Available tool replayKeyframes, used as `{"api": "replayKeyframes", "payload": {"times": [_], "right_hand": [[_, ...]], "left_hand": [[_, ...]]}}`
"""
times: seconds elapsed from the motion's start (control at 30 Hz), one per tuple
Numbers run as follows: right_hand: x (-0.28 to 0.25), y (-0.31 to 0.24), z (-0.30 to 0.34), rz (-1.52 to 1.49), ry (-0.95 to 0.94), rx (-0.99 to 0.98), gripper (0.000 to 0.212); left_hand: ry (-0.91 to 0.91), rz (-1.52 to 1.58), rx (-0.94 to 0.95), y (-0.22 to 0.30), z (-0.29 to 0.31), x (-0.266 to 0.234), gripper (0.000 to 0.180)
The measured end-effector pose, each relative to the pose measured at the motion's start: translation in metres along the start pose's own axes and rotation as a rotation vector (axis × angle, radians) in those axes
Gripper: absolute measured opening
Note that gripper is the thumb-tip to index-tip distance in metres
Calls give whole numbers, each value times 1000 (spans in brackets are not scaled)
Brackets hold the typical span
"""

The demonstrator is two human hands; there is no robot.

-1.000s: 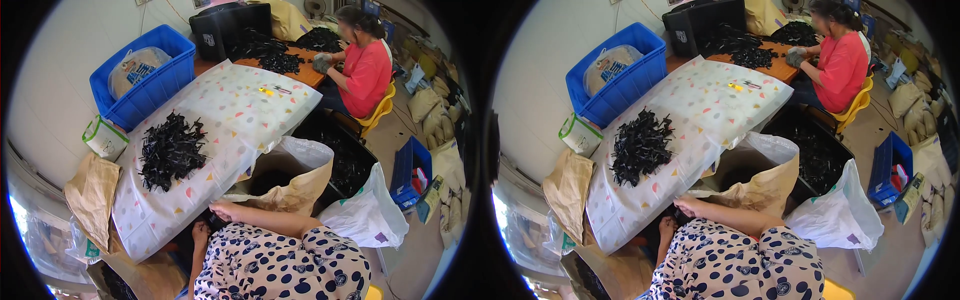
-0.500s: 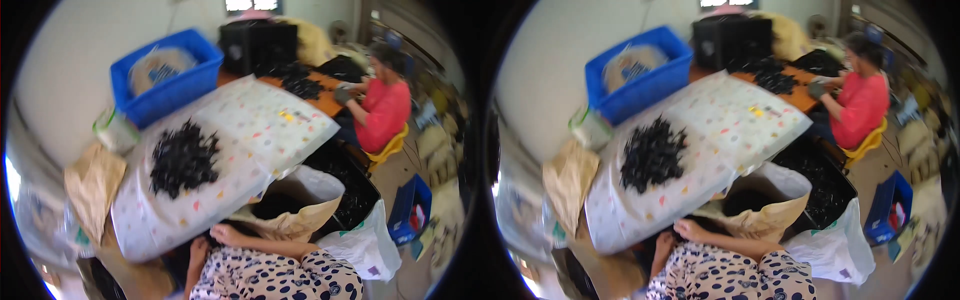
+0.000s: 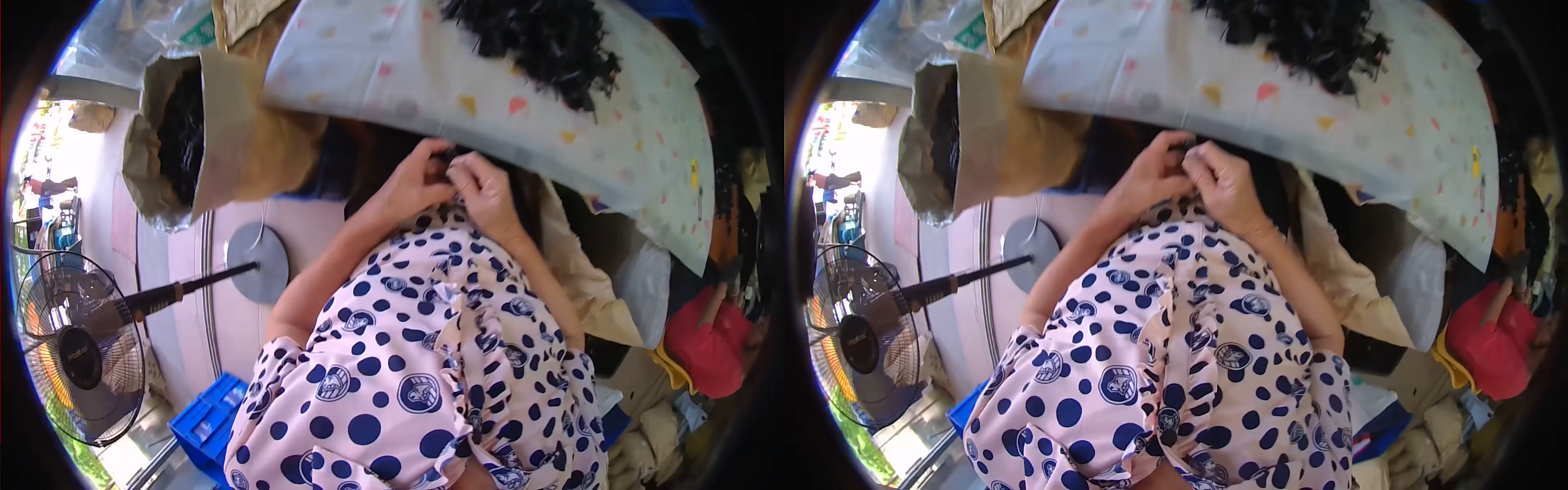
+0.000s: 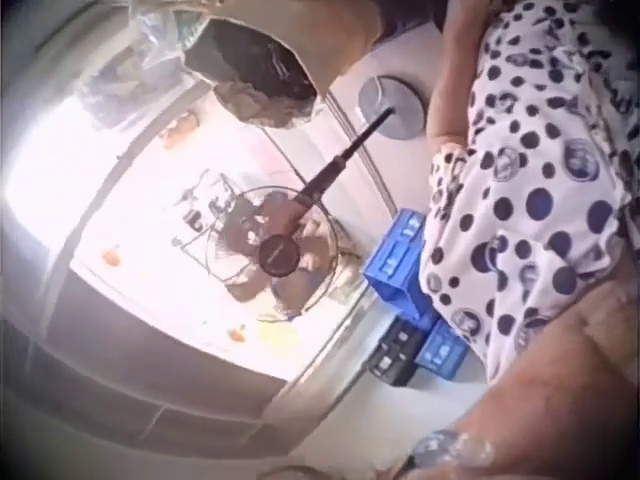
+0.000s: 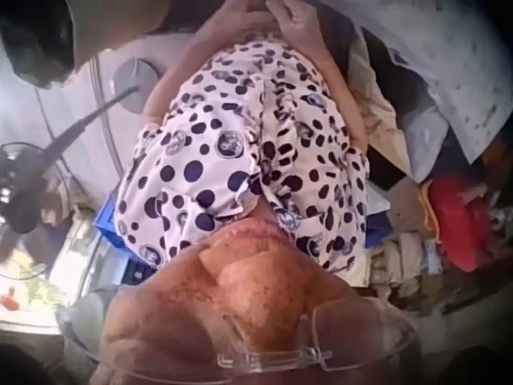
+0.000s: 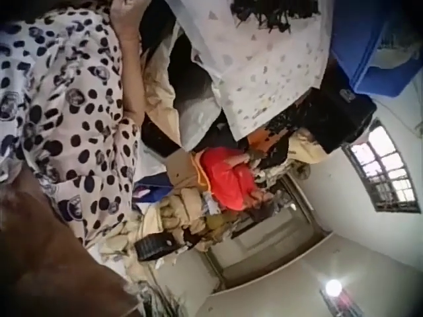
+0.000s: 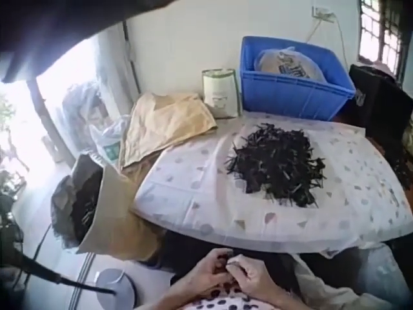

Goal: Manual assembly or inspection of small black plastic components at a factory workstation.

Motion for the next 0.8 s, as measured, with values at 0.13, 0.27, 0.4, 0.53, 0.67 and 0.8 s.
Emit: {"api": "replayKeyframes", "payload": {"times": [0.13,0.27,0.4,0.53,0.67,0.8], "right_hand": [[6,12,-1,-193,26,136,9],[10,18,4,-295,26,168,8],[11,8,15,-248,-19,135,12],[8,7,24,-260,-52,173,10],[6,4,22,-354,-22,184,7],[11,14,22,-427,-46,298,7]], "left_hand": [[50,102,-10,6,5,2,47],[67,87,83,7,14,0,41],[93,173,13,10,23,-1,49],[39,143,-99,9,25,8,54],[21,173,-2,10,24,15,52],[50,-140,164,21,25,18,52]]}}
Point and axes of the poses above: each hand's wrist, its own z-axis away from the middle knuckle, its own x-axis out of the palm, y = z × x, the point moved 8 cm from there along -z, towards the middle knuckle, and after that the axes turned 13 degrees about z, right-handed, at the moved point
